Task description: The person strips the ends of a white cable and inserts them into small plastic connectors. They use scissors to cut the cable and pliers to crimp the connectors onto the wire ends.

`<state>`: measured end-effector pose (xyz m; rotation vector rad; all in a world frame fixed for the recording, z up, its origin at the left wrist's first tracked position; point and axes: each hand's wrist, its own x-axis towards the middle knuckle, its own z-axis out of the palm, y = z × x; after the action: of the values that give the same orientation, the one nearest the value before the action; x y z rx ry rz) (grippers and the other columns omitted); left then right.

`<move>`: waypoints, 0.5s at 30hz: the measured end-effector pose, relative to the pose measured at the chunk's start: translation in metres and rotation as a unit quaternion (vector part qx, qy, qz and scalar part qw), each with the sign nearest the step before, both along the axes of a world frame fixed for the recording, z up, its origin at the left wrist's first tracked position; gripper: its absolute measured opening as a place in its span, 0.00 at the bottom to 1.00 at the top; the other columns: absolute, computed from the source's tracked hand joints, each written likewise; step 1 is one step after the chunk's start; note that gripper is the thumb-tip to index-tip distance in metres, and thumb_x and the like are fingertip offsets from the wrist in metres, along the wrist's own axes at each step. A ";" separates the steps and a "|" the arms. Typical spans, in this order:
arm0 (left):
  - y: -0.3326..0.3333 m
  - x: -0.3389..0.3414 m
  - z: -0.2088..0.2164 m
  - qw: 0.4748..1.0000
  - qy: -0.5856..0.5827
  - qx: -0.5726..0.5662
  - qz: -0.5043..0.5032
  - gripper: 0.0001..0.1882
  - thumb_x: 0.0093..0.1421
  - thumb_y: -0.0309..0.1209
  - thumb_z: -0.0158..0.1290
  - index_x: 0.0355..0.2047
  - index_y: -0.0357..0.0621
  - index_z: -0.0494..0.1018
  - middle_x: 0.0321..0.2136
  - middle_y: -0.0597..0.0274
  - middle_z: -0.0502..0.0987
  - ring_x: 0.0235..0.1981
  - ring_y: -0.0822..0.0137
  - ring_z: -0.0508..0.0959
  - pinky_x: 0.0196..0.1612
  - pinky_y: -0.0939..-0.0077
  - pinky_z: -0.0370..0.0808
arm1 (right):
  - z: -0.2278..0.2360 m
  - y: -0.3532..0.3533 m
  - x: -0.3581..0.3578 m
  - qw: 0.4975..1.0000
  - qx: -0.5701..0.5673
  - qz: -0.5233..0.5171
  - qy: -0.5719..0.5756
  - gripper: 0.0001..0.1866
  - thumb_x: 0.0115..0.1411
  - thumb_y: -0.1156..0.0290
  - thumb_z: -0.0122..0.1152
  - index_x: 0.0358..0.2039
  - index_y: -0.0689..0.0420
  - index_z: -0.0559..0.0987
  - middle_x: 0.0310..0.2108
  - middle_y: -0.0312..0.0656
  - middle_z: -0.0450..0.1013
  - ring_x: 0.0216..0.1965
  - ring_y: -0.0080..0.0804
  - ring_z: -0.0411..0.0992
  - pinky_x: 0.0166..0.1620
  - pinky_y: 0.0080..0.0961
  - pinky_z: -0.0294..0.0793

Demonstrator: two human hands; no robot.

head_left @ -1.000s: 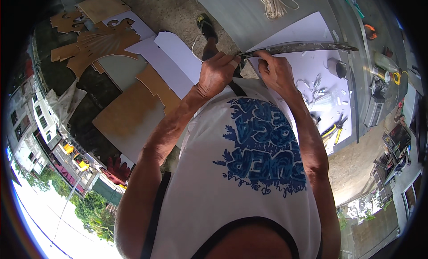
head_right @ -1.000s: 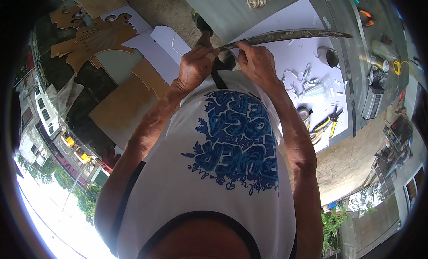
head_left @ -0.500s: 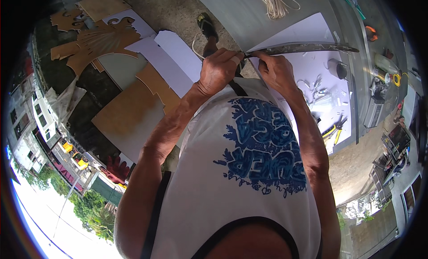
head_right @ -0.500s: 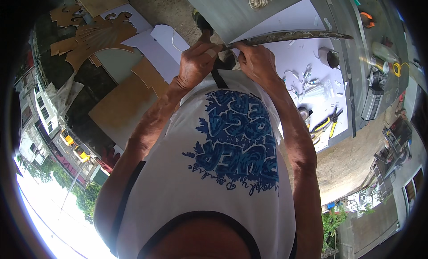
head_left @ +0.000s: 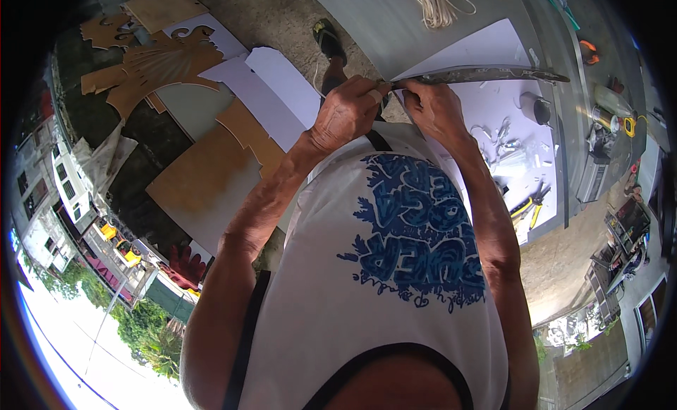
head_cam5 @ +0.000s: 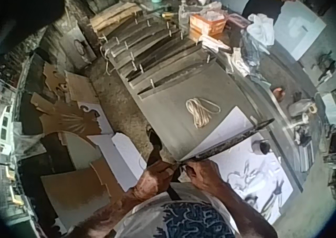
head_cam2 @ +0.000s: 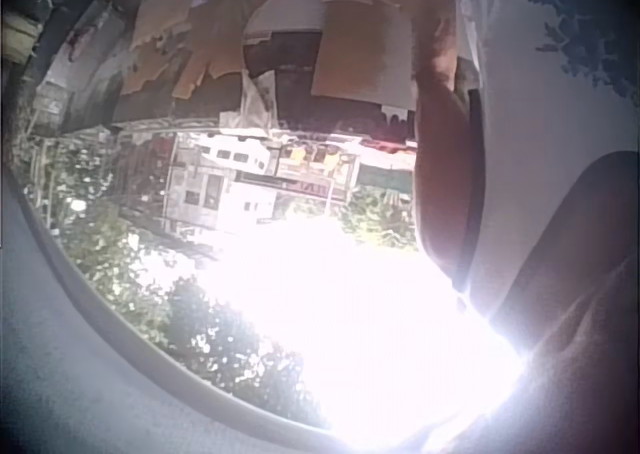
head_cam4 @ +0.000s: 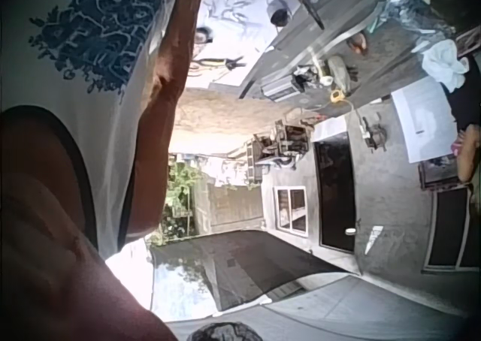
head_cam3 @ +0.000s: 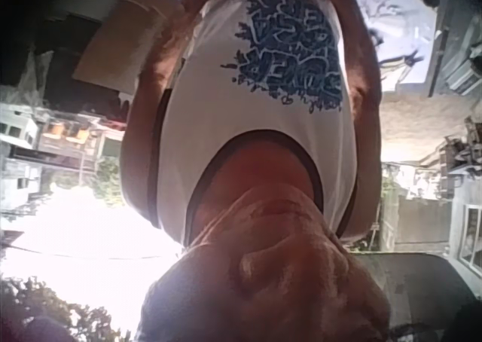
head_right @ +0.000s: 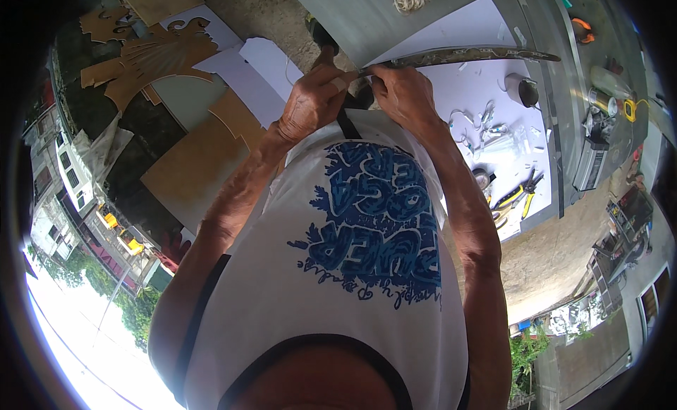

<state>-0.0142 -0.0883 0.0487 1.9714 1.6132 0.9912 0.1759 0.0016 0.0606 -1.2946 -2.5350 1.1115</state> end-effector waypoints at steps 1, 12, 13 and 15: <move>0.000 0.000 -0.002 1.000 0.021 0.000 -0.009 0.13 0.50 0.17 0.57 0.38 0.36 0.81 0.30 0.56 0.79 0.32 0.58 0.80 0.36 0.66 0.80 | -0.001 0.000 0.000 1.000 0.004 0.001 -0.001 0.10 0.58 0.71 0.59 0.40 0.51 0.83 0.25 0.51 0.77 0.29 0.54 0.77 0.35 0.46 0.78; 0.004 0.001 0.001 0.998 0.052 -0.025 -0.033 0.12 0.50 0.19 0.55 0.36 0.36 0.81 0.27 0.55 0.75 0.33 0.56 0.79 0.37 0.63 0.78 | -0.001 -0.001 -0.001 1.000 0.023 0.014 -0.006 0.07 0.58 0.69 0.60 0.36 0.53 0.83 0.25 0.52 0.78 0.28 0.55 0.77 0.34 0.47 0.77; 0.004 0.002 0.001 0.997 0.056 -0.029 -0.033 0.12 0.50 0.19 0.55 0.36 0.36 0.81 0.27 0.55 0.75 0.33 0.56 0.79 0.37 0.63 0.78 | -0.002 0.000 -0.001 1.000 0.023 0.013 -0.008 0.07 0.58 0.69 0.60 0.36 0.53 0.83 0.25 0.52 0.78 0.28 0.55 0.77 0.34 0.47 0.77; 0.004 0.002 0.001 0.997 0.059 -0.034 -0.029 0.12 0.49 0.19 0.55 0.35 0.37 0.81 0.27 0.55 0.75 0.33 0.56 0.79 0.38 0.63 0.78 | -0.003 0.000 -0.001 1.000 0.022 0.013 -0.013 0.08 0.58 0.68 0.60 0.36 0.53 0.83 0.25 0.52 0.78 0.28 0.55 0.77 0.34 0.48 0.77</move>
<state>-0.0118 -0.0840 0.0501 2.0522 1.6196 0.8005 0.1747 0.0011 0.0576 -1.2771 -2.5877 1.0437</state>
